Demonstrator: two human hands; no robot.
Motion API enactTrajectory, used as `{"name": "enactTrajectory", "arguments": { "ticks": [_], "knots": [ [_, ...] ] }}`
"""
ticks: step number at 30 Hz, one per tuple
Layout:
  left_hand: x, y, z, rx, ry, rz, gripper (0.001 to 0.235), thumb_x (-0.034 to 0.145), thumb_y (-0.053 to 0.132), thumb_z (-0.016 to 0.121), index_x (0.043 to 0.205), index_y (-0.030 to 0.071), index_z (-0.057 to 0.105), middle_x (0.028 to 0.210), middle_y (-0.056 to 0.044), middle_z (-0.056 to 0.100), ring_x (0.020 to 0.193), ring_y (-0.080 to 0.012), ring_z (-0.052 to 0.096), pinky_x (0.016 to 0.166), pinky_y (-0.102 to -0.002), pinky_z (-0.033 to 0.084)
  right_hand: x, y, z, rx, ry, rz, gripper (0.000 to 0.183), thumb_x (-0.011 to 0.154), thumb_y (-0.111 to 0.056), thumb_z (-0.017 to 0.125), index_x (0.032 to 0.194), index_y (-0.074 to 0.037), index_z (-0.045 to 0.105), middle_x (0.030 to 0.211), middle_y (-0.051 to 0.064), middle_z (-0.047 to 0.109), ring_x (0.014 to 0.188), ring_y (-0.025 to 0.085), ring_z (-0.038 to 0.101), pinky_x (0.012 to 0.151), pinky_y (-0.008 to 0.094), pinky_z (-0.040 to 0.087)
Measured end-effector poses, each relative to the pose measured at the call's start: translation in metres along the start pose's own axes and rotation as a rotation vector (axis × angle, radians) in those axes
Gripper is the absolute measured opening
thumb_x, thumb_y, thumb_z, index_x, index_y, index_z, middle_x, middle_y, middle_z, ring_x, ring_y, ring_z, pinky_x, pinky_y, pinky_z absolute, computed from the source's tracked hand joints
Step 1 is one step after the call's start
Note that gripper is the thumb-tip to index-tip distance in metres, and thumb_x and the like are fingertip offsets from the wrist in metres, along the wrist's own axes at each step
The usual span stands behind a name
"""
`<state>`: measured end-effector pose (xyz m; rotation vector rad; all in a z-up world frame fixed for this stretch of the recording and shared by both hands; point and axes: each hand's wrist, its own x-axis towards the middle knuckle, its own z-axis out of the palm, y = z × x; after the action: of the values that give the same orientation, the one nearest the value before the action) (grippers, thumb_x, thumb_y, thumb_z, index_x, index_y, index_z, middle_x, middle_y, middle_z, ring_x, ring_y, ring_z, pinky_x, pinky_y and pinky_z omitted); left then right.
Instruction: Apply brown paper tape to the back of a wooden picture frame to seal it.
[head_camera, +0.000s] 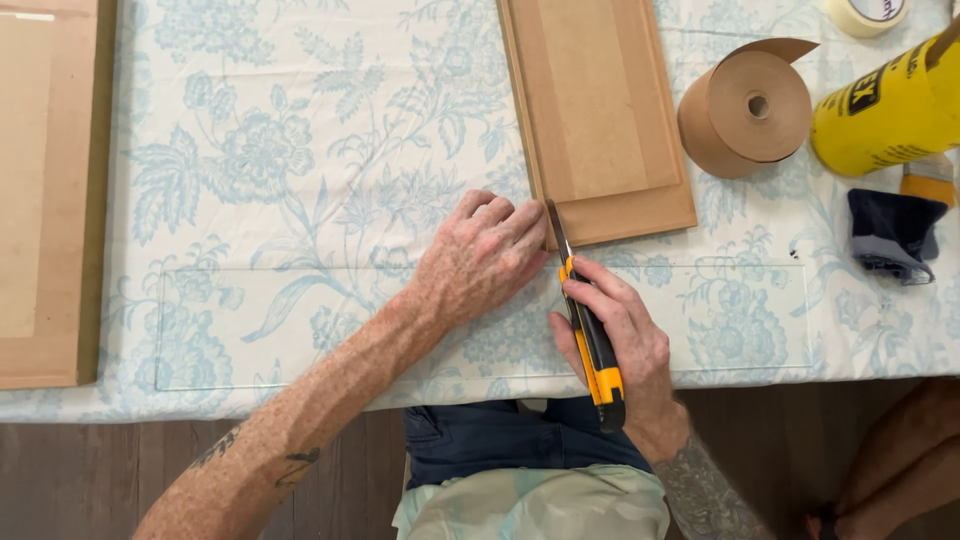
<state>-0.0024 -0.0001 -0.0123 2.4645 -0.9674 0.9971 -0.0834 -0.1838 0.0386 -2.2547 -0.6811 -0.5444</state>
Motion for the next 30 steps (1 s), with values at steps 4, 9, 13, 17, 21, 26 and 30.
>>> {"name": "enactTrajectory", "arguments": {
  "ticks": [4,9,13,17,21,26,30],
  "knots": [
    [0.003,0.000,0.000,0.016,0.014,0.004,0.011,0.087,0.019,0.070,0.084,0.011,0.064,0.084,-0.004,0.054,0.070,-0.0213,0.059,0.084,-0.036,0.051,0.001,0.003,0.003,-0.025,-0.015,-0.007,0.030,0.091,-0.005,0.074,0.120,0.000,0.066,0.132,0.019,0.067,0.115,0.036,0.070,0.094,0.043,0.059],
    [0.004,0.001,-0.003,0.010,0.008,-0.002,0.012,0.087,0.020,0.071,0.084,0.011,0.064,0.085,-0.004,0.055,0.070,-0.0212,0.059,0.084,-0.036,0.051,0.000,0.007,0.007,-0.031,-0.028,-0.014,0.031,0.091,-0.005,0.075,0.121,0.000,0.066,0.132,0.019,0.066,0.115,0.037,0.069,0.093,0.043,0.059],
    [0.005,0.001,-0.002,0.008,0.010,-0.001,0.014,0.085,0.020,0.071,0.081,0.010,0.062,0.083,-0.004,0.053,0.070,-0.0224,0.058,0.085,-0.037,0.050,-0.009,0.012,0.007,-0.030,-0.034,-0.027,0.032,0.089,-0.006,0.077,0.120,-0.001,0.069,0.132,0.018,0.068,0.114,0.034,0.071,0.094,0.041,0.060],
    [0.006,0.002,-0.003,0.007,0.016,-0.005,0.015,0.086,0.020,0.070,0.080,0.010,0.061,0.081,-0.005,0.052,0.069,-0.0229,0.057,0.086,-0.038,0.050,-0.021,0.012,0.005,-0.055,-0.040,-0.036,0.032,0.088,-0.008,0.078,0.118,-0.002,0.070,0.132,0.017,0.069,0.113,0.032,0.072,0.094,0.040,0.060],
    [0.007,0.001,-0.007,0.021,0.009,-0.006,0.014,0.085,0.021,0.071,0.082,0.010,0.062,0.082,-0.004,0.052,0.071,-0.0222,0.057,0.087,-0.039,0.049,-0.020,0.001,-0.006,-0.040,-0.047,-0.010,0.032,0.086,-0.009,0.080,0.117,-0.003,0.072,0.131,0.016,0.070,0.112,0.031,0.073,0.093,0.039,0.060],
    [0.011,-0.005,-0.022,0.032,-0.135,-0.011,0.014,0.088,0.020,0.068,0.097,0.011,0.065,0.097,-0.003,0.059,0.082,-0.0228,0.059,0.086,-0.039,0.049,-0.011,-0.012,-0.021,-0.026,-0.065,-0.071,0.033,0.091,-0.009,0.081,0.117,0.004,0.065,0.129,0.024,0.067,0.116,0.030,0.073,0.104,0.034,0.059],
    [0.008,-0.021,-0.033,-0.016,-0.158,0.025,0.017,0.085,0.018,0.069,0.097,0.009,0.062,0.101,-0.005,0.060,0.089,-0.0244,0.057,0.084,-0.040,0.048,-0.022,-0.016,-0.048,0.065,0.074,0.096,0.034,0.087,-0.014,0.078,0.112,0.003,0.064,0.125,0.027,0.067,0.114,0.030,0.074,0.104,0.031,0.057]
  ]
}}
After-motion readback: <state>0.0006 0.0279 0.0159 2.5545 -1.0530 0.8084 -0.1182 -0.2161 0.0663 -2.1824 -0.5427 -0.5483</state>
